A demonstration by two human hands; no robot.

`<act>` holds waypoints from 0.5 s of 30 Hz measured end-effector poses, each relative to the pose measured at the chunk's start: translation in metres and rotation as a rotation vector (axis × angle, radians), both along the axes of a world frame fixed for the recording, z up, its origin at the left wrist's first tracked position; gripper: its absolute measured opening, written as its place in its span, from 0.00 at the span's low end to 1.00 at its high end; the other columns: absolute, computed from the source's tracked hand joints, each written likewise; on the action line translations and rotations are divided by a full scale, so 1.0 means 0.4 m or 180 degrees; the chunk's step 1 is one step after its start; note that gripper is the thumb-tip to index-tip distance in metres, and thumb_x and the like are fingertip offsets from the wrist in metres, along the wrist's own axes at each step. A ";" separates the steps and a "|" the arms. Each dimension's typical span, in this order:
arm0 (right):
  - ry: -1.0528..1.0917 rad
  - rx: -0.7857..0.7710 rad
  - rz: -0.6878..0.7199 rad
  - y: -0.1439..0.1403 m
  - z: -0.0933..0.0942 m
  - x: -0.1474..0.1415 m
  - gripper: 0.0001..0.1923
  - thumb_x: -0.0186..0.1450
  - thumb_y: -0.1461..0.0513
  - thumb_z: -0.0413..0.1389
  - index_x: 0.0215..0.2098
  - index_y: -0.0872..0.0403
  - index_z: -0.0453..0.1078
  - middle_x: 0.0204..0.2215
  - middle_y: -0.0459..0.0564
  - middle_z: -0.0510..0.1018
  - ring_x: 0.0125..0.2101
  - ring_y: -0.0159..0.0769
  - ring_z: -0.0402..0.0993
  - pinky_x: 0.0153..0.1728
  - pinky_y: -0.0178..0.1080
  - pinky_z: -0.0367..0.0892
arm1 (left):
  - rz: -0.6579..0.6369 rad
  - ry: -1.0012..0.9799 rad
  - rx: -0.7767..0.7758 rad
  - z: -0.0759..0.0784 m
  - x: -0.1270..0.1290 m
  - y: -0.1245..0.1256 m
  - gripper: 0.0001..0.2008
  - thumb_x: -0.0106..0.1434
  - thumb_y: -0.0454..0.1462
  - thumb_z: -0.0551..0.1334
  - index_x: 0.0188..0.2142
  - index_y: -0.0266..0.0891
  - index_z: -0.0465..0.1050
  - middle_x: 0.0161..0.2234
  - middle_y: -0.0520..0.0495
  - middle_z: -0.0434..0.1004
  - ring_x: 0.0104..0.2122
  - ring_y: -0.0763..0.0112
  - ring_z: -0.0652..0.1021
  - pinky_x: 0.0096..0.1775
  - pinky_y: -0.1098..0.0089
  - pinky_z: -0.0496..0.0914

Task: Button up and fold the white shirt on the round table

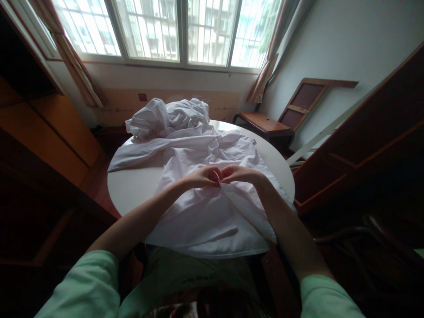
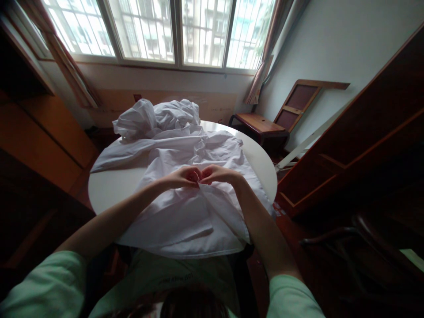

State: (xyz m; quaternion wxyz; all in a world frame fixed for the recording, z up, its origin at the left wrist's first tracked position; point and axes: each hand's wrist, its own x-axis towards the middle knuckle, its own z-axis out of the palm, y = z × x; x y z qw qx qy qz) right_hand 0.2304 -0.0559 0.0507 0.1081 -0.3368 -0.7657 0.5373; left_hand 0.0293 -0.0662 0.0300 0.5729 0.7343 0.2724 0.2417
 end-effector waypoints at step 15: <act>0.0312 -0.0123 0.0374 -0.017 0.004 -0.012 0.19 0.51 0.57 0.65 0.35 0.58 0.68 0.28 0.43 0.69 0.30 0.27 0.64 0.30 0.31 0.63 | 0.0408 -0.0231 -0.0356 0.009 0.014 -0.003 0.07 0.40 0.30 0.66 0.22 0.34 0.70 0.22 0.54 0.73 0.22 0.79 0.70 0.26 0.77 0.62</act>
